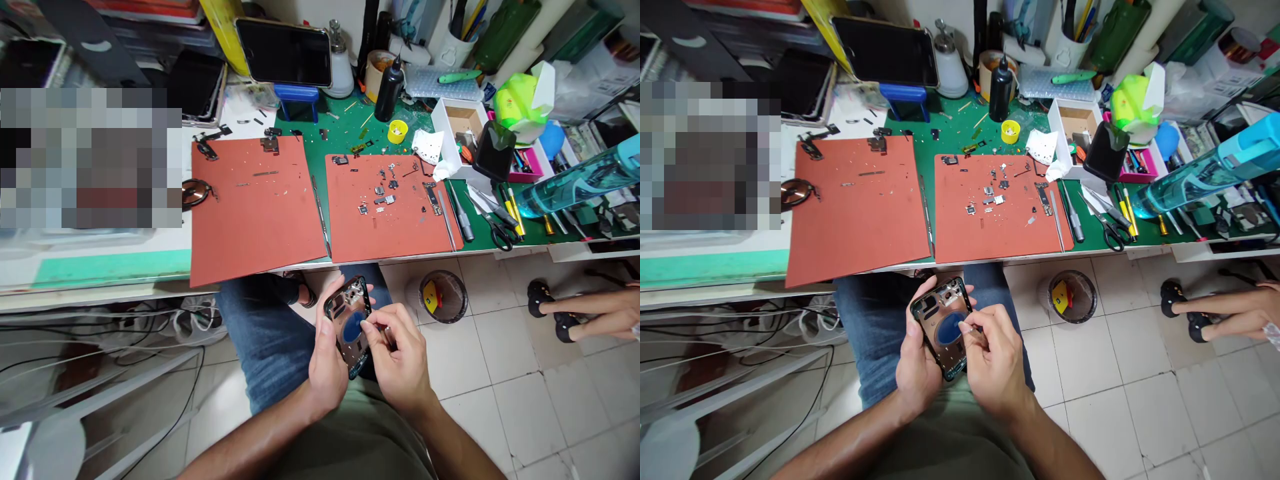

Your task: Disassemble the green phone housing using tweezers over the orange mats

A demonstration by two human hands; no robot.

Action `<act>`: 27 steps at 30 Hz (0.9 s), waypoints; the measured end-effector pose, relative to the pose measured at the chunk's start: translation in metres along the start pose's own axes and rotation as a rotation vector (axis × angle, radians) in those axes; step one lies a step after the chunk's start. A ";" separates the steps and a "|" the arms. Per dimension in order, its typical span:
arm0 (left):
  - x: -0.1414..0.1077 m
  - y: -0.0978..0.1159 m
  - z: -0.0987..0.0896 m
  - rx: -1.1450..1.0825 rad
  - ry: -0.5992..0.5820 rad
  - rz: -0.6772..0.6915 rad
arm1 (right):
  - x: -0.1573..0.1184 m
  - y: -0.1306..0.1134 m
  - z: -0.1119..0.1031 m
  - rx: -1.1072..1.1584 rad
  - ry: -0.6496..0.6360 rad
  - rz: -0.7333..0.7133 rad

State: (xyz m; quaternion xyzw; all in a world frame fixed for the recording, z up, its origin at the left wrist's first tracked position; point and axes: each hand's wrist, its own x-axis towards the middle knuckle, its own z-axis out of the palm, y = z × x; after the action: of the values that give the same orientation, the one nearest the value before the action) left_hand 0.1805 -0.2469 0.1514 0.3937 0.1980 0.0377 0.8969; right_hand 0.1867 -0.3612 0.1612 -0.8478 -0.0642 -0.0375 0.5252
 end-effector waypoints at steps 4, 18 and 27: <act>0.004 0.002 0.003 -0.024 0.059 -0.047 | -0.005 -0.006 0.000 -0.039 -0.028 -0.069; 0.013 0.030 0.021 -0.104 0.091 -0.361 | -0.038 0.095 -0.104 0.216 0.427 0.646; -0.003 0.032 0.027 0.187 0.175 -0.411 | 0.023 0.292 -0.160 0.150 0.589 1.101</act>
State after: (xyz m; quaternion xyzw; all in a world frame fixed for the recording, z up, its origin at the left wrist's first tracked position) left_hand 0.1904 -0.2446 0.1916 0.4219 0.3533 -0.1303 0.8248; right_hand 0.2535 -0.6315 -0.0230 -0.6714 0.5269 0.0109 0.5210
